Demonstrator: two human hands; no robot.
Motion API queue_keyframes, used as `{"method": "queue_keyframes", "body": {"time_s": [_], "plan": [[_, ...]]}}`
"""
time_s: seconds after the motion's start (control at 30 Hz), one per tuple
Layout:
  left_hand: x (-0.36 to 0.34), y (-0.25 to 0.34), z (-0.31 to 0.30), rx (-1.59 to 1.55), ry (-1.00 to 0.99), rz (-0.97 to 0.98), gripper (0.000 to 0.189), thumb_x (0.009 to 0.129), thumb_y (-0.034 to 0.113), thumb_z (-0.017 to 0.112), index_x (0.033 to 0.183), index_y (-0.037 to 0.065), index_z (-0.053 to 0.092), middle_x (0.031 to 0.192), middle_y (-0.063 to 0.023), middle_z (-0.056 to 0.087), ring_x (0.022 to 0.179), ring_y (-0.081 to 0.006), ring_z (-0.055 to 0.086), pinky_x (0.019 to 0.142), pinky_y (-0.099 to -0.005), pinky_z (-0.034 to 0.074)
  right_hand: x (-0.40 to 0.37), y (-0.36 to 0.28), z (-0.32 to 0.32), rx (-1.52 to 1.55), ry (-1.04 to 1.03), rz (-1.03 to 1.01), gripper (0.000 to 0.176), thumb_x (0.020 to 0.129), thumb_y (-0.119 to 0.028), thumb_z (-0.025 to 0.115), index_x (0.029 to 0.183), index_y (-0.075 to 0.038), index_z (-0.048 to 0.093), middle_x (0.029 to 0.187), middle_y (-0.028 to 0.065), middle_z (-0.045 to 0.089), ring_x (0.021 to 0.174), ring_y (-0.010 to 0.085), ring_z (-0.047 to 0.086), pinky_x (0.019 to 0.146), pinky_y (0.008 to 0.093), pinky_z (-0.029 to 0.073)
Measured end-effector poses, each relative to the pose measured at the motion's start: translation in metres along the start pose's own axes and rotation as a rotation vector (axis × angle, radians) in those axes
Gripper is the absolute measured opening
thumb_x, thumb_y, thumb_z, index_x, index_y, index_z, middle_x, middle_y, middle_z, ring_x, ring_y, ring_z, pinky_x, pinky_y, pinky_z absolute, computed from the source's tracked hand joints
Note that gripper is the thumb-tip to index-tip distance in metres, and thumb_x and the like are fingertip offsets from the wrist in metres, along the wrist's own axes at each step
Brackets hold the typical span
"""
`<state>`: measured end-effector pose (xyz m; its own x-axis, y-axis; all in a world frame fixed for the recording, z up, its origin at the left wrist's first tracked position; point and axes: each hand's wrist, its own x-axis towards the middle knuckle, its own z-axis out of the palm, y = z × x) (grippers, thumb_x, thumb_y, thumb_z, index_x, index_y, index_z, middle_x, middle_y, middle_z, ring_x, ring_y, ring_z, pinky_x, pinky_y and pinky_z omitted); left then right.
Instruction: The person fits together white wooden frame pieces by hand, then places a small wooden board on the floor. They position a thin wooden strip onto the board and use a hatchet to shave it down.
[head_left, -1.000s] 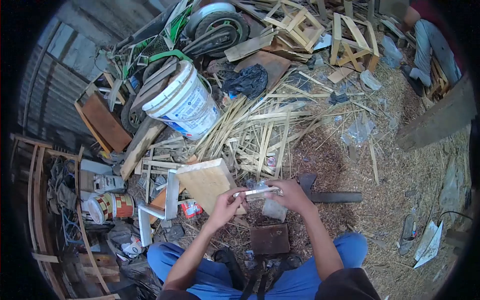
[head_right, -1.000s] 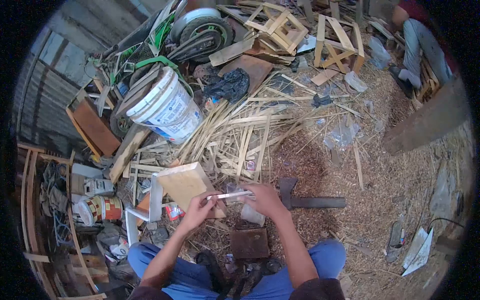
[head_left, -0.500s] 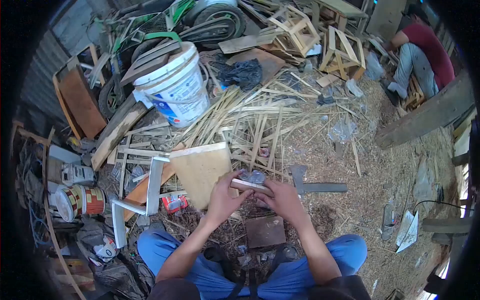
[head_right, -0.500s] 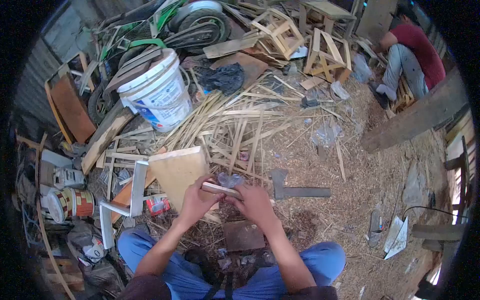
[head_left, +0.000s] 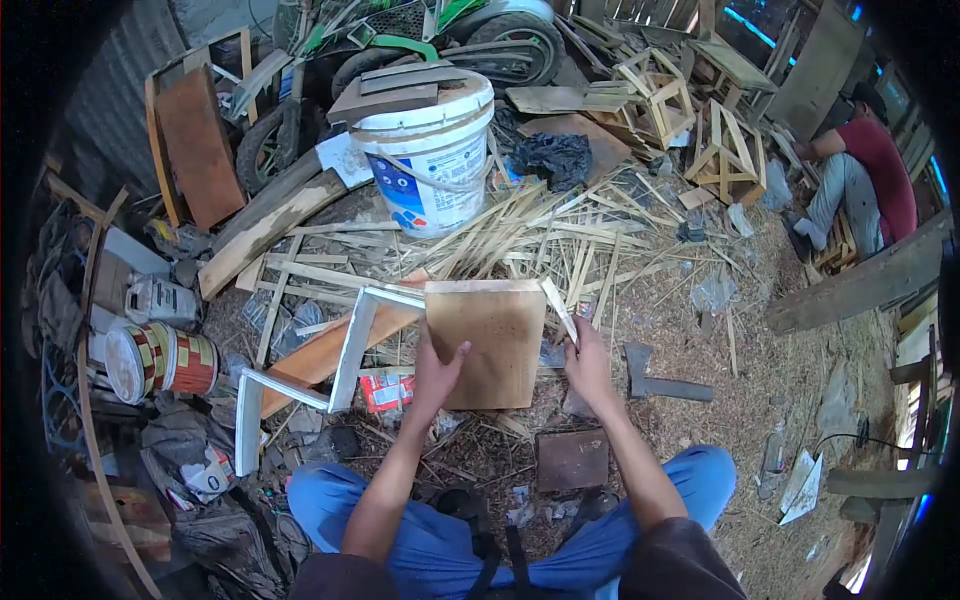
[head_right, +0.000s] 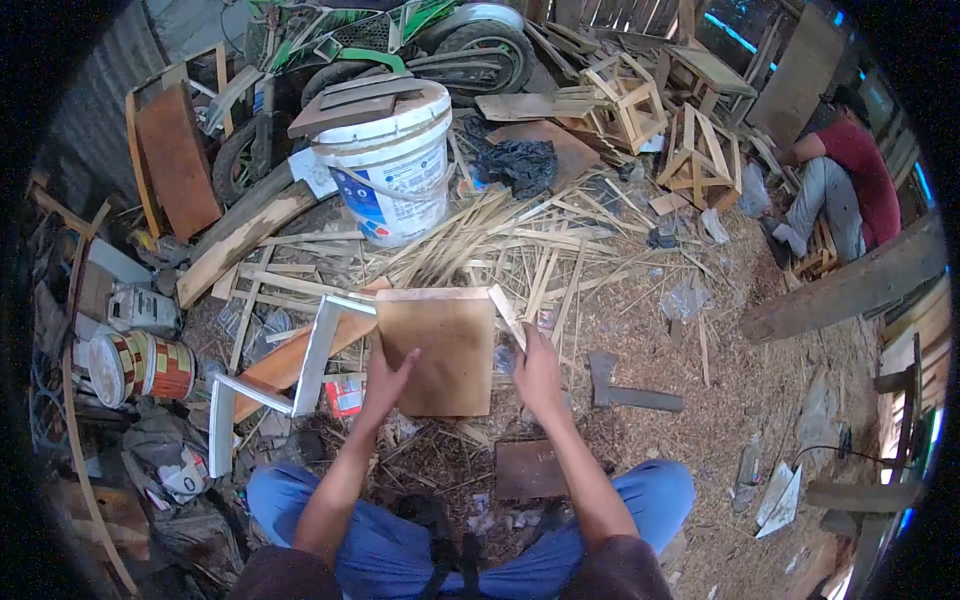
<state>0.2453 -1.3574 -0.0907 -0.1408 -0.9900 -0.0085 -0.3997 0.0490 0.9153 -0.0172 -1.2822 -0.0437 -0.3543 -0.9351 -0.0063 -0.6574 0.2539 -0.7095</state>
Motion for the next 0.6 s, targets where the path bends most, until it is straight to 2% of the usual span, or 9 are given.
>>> {"method": "queue_keyframes", "body": {"time_s": [0.13,0.2,0.23,0.37,0.43,0.47,0.53,0.57,0.6], "plan": [[0.008,-0.016,0.0,0.026,0.102,0.105,0.083,0.089,0.024,0.08,0.152,-0.002,0.033,0.135,-0.0241,0.057,0.123,-0.0359,0.059,0.106,-0.0435,0.046,0.002,0.014,-0.013,0.027,-0.042,-0.005,0.045,0.093,-0.002,0.059,0.137,0.004,0.052,0.127,0.0285,0.061,0.122,0.0465,0.055,0.105,0.0489,0.043],[0.008,-0.009,-0.002,-0.162,0.031,0.029,0.064,0.089,0.018,0.079,0.141,0.002,0.046,0.125,-0.0187,0.061,0.113,-0.029,0.063,0.099,-0.0402,0.05,0.001,0.021,-0.022,-0.07,0.062,-0.115,0.046,0.089,0.0,0.059,0.134,0.003,0.055,0.121,0.027,0.063,0.112,0.0465,0.058,0.099,0.0505,0.046],[0.005,0.005,0.002,-0.25,0.045,0.071,0.053,0.088,0.013,0.079,0.132,0.003,0.052,0.12,-0.0159,0.061,0.109,-0.0255,0.063,0.097,-0.039,0.051,0.001,0.013,-0.032,-0.058,0.057,-0.099,0.044,0.089,-0.001,0.059,0.133,0.003,0.057,0.122,0.0267,0.062,0.115,0.0456,0.056,0.101,0.0494,0.045],[0.0,0.024,0.02,-0.191,-0.07,0.061,0.061,0.088,0.014,0.079,0.139,0.006,0.047,0.123,-0.0158,0.061,0.11,-0.0271,0.063,0.098,-0.0389,0.051,0.001,0.008,-0.057,-0.103,0.132,-0.139,0.047,0.087,0.001,0.058,0.134,0.001,0.057,0.124,0.0258,0.06,0.118,0.0451,0.054,0.104,0.0496,0.042],[-0.003,0.037,0.031,0.045,-0.214,0.244,0.07,0.088,0.017,0.079,0.147,0.006,0.042,0.126,-0.0188,0.063,0.11,-0.0294,0.064,0.1,-0.0412,0.05,-0.001,0.007,-0.067,-0.1,0.134,-0.126,0.047,0.087,0.001,0.058,0.133,0.001,0.057,0.125,0.026,0.06,0.119,0.0449,0.054,0.105,0.0495,0.042],[-0.007,0.046,0.04,0.049,-0.214,0.247,0.07,0.088,0.017,0.079,0.147,0.006,0.042,0.126,-0.0188,0.063,0.11,-0.0294,0.064,0.1,-0.0412,0.05,-0.002,0.008,-0.071,-0.099,0.134,-0.116,0.046,0.087,0.001,0.057,0.133,0.002,0.057,0.126,0.0262,0.06,0.12,0.0446,0.053,0.106,0.0493,0.042],[-0.024,0.065,0.061,-0.22,-0.206,0.045,0.078,0.087,0.019,0.081,0.152,0.008,0.04,0.128,-0.023,0.064,0.111,-0.032,0.064,0.103,-0.044,0.049,-0.006,0.011,-0.077,-0.111,0.142,-0.132,0.045,0.087,0.001,0.057,0.132,0.002,0.057,0.127,0.0264,0.059,0.12,0.0448,0.053,0.106,0.0495,0.042],[-0.03,0.063,0.075,-0.285,-0.224,-0.016,0.079,0.086,0.028,0.081,0.152,0.005,0.042,0.129,-0.0262,0.064,0.115,-0.0363,0.064,0.104,-0.0466,0.048,-0.008,0.013,-0.08,-0.128,0.149,-0.148,0.044,0.088,0.0,0.057,0.132,0.002,0.057,0.127,0.0267,0.059,0.12,0.0449,0.053,0.106,0.0496,0.041],[-0.035,0.063,0.084,-0.283,-0.224,-0.01,0.079,0.086,0.028,0.081,0.152,0.005,0.042,0.129,-0.0262,0.064,0.115,-0.0363,0.064,0.104,-0.0466,0.048,-0.011,0.016,-0.083,-0.125,0.155,-0.15,0.044,0.088,0.0,0.057,0.132,0.002,0.057,0.127,0.0267,0.059,0.12,0.0449,0.053,0.106,0.0496,0.041]]}}
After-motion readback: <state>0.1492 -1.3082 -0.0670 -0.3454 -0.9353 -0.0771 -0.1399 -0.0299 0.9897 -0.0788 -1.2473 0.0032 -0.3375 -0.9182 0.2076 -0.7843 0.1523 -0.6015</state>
